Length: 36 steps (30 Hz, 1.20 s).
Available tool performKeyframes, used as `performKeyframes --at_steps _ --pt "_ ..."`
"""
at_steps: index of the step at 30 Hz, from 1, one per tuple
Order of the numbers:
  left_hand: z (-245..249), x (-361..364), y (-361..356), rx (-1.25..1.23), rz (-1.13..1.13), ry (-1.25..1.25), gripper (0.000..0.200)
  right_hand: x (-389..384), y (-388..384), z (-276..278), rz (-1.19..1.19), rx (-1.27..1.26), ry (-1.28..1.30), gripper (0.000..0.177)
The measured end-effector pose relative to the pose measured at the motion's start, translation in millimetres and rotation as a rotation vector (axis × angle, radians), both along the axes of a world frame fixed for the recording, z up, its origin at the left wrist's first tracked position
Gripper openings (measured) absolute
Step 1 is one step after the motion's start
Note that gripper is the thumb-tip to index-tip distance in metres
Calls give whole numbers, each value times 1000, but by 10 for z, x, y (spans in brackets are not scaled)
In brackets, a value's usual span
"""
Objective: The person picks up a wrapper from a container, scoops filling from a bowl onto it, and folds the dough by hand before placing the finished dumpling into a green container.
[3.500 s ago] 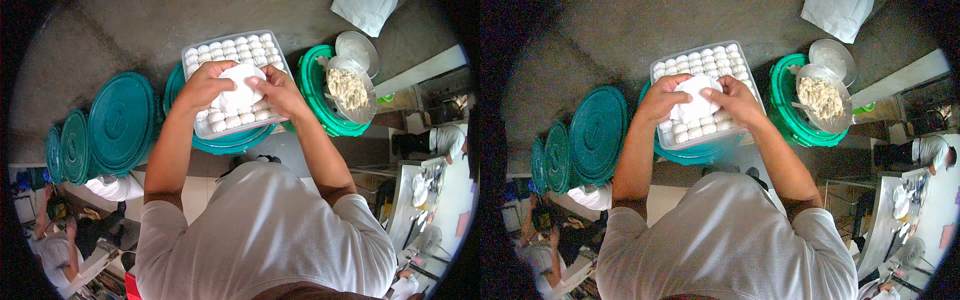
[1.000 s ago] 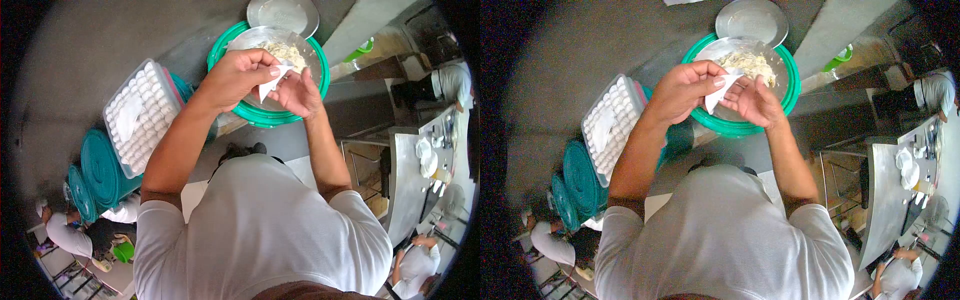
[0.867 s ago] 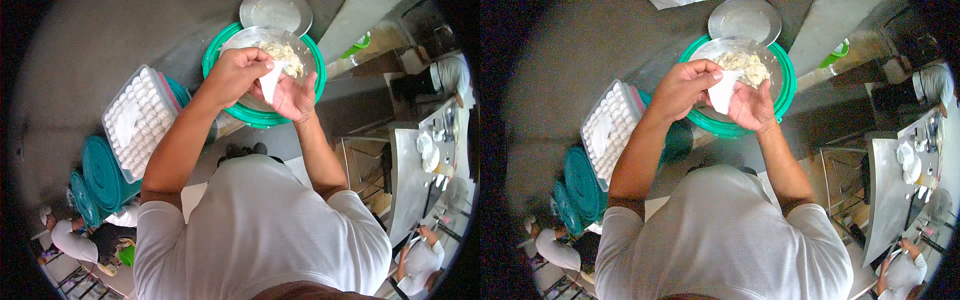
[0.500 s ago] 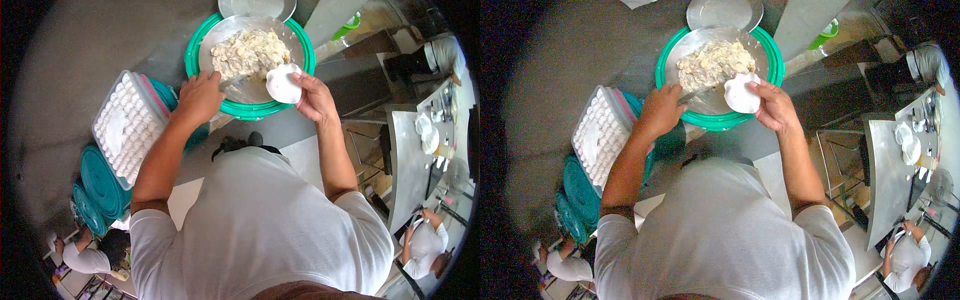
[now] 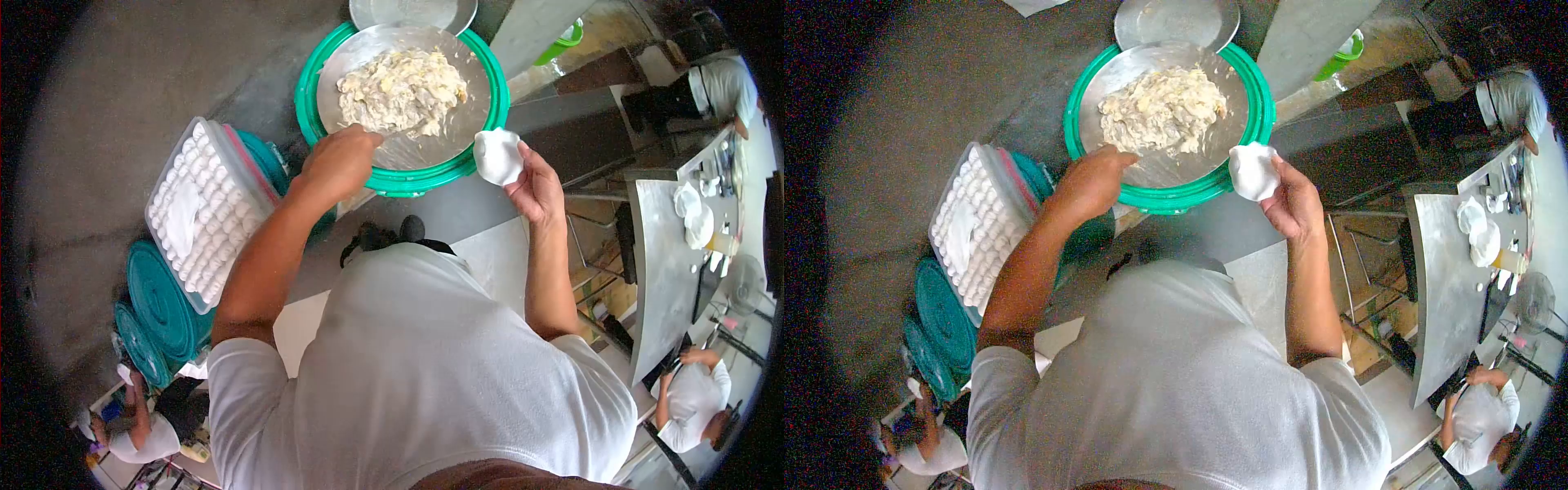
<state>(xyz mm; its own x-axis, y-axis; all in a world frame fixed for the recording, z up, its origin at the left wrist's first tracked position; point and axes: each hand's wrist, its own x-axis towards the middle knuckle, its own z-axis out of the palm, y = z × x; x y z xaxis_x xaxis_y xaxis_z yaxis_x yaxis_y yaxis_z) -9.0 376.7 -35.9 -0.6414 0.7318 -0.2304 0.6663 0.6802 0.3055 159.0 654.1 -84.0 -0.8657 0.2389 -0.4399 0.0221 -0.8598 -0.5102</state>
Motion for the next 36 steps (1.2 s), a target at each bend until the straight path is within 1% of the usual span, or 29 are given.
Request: performKeyframes --at_steps 1,3,5,7,9,10,12,13,15,16,17,19,21,23,24,26,29,30,32,33,35,36 --pt "-35 -40 -13 -4 -8 -2 36 38 1 -35 11 -35 -28 37" --pt "-94 -118 -82 125 39 30 37 111 -33 -71 16 -38 -39 37" --pt "-189 -95 -47 112 20 19 35 147 -76 -102 25 -33 -113 37" --pt "-209 -70 -6 100 -11 5 33 144 -131 -179 -1 -64 -117 39" --pt "-197 11 -34 158 -38 -113 29 131 -213 -251 77 -263 11 40" --pt "-234 26 -77 157 -48 -117 29 80 -290 -250 62 -291 42 41" --pt "-290 78 -155 394 15 -454 27 13 -366 -248 32 -343 69 41" --pt "-279 152 -147 390 5 -461 27 -14 -377 -245 13 -392 99 41" --pt "-185 376 -119 459 35 -447 27 -22 -391 -195 10 -400 121 41" --pt "-120 466 -91 461 -93 -221 28 -27 -401 -130 1 -375 87 40" --pt "-50 532 -91 462 -95 -228 28 -20 -401 -90 -6 -349 53 40" --pt "83 605 -80 332 -56 -199 29 12 -378 -71 -12 -316 21 40" --pt "211 557 -95 355 -75 -210 31 45 -358 -81 -18 -284 -13 39" --pt "354 536 -55 361 -97 -190 32 43 -333 -97 50 -226 12 39" --pt "337 545 -32 363 -96 -189 32 45 -339 -77 52 -224 13 39" --pt "291 572 17 315 -185 -179 31 49 -355 -28 109 -250 62 39" --pt "480 435 -98 314 -149 -190 30 114 -320 -97 52 -231 48 39" --pt "478 364 -163 306 -138 -182 30 112 -325 -113 64 -240 54 39" --pt "409 177 -207 151 -66 39 29 140 -316 -129 18 -318 -19 39" --pt "288 134 -199 148 -58 45 29 128 -321 -170 27 -320 -15 39" --pt "18 85 -190 77 -37 152 28 110 -346 -314 -33 -218 -142 37" --pt "19 111 -207 74 -34 155 28 115 -342 -372 -29 -221 -139 37"
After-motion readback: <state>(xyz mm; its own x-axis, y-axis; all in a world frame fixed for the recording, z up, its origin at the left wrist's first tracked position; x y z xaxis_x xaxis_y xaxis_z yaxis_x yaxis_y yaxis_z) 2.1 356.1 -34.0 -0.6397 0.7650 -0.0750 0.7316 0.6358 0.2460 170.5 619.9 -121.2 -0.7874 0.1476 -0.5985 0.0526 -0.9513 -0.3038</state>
